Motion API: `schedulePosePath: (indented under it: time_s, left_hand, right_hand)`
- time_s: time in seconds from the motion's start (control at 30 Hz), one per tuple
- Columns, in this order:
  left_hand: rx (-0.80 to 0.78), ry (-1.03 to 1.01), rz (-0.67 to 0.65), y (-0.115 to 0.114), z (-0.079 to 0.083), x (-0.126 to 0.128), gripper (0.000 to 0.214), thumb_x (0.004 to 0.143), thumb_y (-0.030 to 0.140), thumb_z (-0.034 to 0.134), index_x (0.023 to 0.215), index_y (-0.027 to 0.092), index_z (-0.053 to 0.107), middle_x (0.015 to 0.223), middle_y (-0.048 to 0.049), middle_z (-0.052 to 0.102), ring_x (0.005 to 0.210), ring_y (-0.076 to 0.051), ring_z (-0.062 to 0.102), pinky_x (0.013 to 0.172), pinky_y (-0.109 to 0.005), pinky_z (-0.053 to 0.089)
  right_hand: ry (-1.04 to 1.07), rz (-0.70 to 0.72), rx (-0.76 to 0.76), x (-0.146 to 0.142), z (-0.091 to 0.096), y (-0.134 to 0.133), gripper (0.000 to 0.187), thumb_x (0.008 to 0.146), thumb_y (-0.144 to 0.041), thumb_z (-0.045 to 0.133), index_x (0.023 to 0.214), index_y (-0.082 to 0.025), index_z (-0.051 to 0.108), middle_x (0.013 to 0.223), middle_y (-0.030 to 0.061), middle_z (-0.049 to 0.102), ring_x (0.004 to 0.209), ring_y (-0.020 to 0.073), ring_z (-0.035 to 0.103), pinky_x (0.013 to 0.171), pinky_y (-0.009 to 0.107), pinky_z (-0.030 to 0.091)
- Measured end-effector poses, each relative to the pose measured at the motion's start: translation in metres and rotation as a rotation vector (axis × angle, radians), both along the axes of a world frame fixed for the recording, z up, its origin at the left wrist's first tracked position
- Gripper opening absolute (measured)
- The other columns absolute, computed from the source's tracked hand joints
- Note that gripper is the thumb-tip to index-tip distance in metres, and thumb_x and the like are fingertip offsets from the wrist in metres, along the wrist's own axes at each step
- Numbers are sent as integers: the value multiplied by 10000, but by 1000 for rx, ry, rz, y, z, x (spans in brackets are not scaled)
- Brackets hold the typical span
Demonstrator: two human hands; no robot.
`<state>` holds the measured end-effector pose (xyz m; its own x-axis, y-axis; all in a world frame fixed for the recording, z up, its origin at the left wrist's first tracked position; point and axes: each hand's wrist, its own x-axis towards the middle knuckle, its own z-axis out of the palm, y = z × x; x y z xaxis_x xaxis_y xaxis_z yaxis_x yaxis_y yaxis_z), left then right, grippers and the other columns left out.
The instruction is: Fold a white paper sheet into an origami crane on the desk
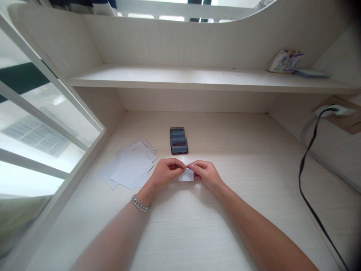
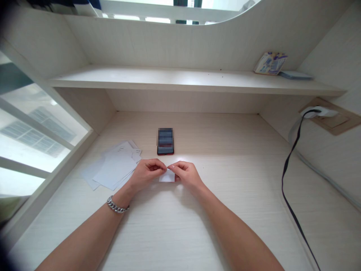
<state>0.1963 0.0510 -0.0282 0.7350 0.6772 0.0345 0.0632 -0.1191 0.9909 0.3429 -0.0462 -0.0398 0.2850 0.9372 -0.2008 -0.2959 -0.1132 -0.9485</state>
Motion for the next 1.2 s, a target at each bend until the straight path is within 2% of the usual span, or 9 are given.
schedulePosePath:
  time_s: [0.1, 0.27, 0.73, 0.97, 1.2]
  left_hand:
    - [-19, 15, -11, -1, 0, 0, 128, 691, 228, 636, 757, 136, 694, 734, -64, 676, 665, -141, 588, 603, -226, 446]
    - [-98, -18, 7, 1, -1, 0, 187, 650, 262, 690, 790, 138, 676, 746, -59, 665, 650, -137, 583, 581, -228, 445]
    - [-133, -32, -6, 3, -6, 0, 207, 708, 263, 638, 863, 133, 683, 759, -69, 670, 630, -125, 572, 583, -230, 442]
    - [-261, -115, 47, 0, -3, 3, 260, 656, 238, 678, 889, 128, 645, 824, -98, 695, 704, -163, 628, 648, -272, 480]
    - [-240, -123, 131, -3, -9, 9, 168, 689, 229, 628, 834, 148, 654, 732, -47, 681, 646, -131, 604, 595, -233, 452]
  right_hand:
    - [-81, 18, -1, 0, -2, 1, 224, 632, -360, 720, 757, -174, 704, 627, 14, 630, 541, 120, 537, 485, 238, 421]
    - [-173, 29, 13, 0, -1, -1, 229, 641, -352, 710, 758, -156, 703, 618, 27, 639, 506, 109, 518, 465, 231, 399]
    - [-86, -15, -36, -2, 1, 1, 250, 568, -337, 761, 706, -147, 674, 625, 31, 650, 547, 131, 574, 480, 235, 433]
    - [-75, -19, -55, -2, 2, 0, 252, 543, -317, 768, 689, -138, 667, 630, 37, 657, 551, 133, 581, 499, 245, 443]
    - [-64, -37, -52, -2, 1, 1, 239, 541, -298, 771, 686, -140, 665, 623, 35, 661, 548, 136, 584, 499, 249, 443]
